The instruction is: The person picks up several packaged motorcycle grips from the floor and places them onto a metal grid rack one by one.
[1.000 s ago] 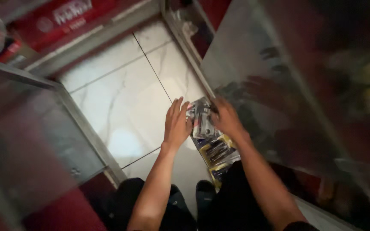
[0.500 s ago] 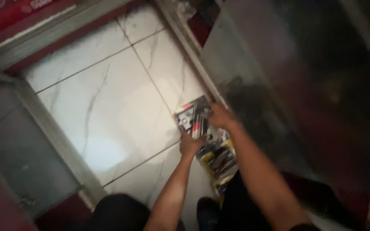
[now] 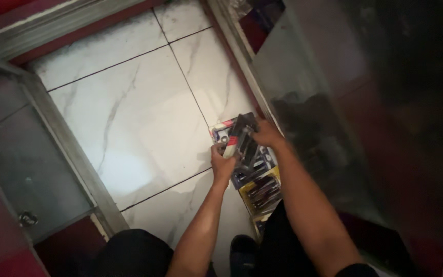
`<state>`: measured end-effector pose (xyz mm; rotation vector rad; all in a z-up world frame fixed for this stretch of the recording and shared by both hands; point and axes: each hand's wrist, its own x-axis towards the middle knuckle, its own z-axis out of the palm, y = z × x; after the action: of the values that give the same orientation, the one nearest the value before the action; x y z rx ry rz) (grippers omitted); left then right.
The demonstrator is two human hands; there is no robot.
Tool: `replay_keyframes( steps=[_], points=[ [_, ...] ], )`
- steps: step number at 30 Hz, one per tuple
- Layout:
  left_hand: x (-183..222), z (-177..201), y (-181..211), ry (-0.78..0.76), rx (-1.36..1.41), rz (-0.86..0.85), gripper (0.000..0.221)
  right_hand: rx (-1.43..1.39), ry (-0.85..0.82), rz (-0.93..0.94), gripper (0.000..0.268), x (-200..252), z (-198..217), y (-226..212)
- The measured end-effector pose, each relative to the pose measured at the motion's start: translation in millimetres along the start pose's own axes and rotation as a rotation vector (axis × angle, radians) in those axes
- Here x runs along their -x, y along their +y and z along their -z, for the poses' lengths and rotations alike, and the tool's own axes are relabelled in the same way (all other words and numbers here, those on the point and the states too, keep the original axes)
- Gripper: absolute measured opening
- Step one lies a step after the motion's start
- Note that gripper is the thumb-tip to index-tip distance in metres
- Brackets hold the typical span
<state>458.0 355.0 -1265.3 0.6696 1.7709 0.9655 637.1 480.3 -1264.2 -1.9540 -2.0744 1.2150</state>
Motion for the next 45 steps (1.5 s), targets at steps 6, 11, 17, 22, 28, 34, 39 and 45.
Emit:
replay_keyframes(
  steps=[6, 11, 17, 22, 28, 34, 39, 45],
  points=[
    [-16, 8, -7, -0.083, 0.342, 0.024, 0.053, 0.017, -0.027, -0.094, 0.064, -9, -2, 4],
    [-33, 25, -10, -0.101, 0.469, 0.137, 0.054, -0.021, 0.13, 0.016, 0.064, -25, -17, 33],
    [-51, 25, -49, -0.205, 0.799, 0.097, 0.048, -0.206, 0.134, 0.044, 0.048, -20, -25, 23],
    [-62, 24, -41, -0.11, 1.059, 0.337, 0.048, -0.136, 0.255, 0.042, 0.038, 4, 9, -36],
    [-27, 37, 43, -0.195, 1.201, 0.354, 0.049, 0.0, 0.614, 0.294, 0.038, 71, 69, -127],
    [34, 62, 135, -0.308, 1.113, 0.305, 0.04, -0.214, 0.704, 0.296, 0.039, 164, 156, -182],
    [128, 90, 228, -0.41, 1.233, 0.417, 0.045, -0.393, 0.82, 0.206, 0.035, 256, 240, -247],
    [240, 89, 347, -0.447, 1.134, 0.34, 0.047, -0.4, 0.867, 0.164, 0.04, 364, 336, -319]
  ],
)
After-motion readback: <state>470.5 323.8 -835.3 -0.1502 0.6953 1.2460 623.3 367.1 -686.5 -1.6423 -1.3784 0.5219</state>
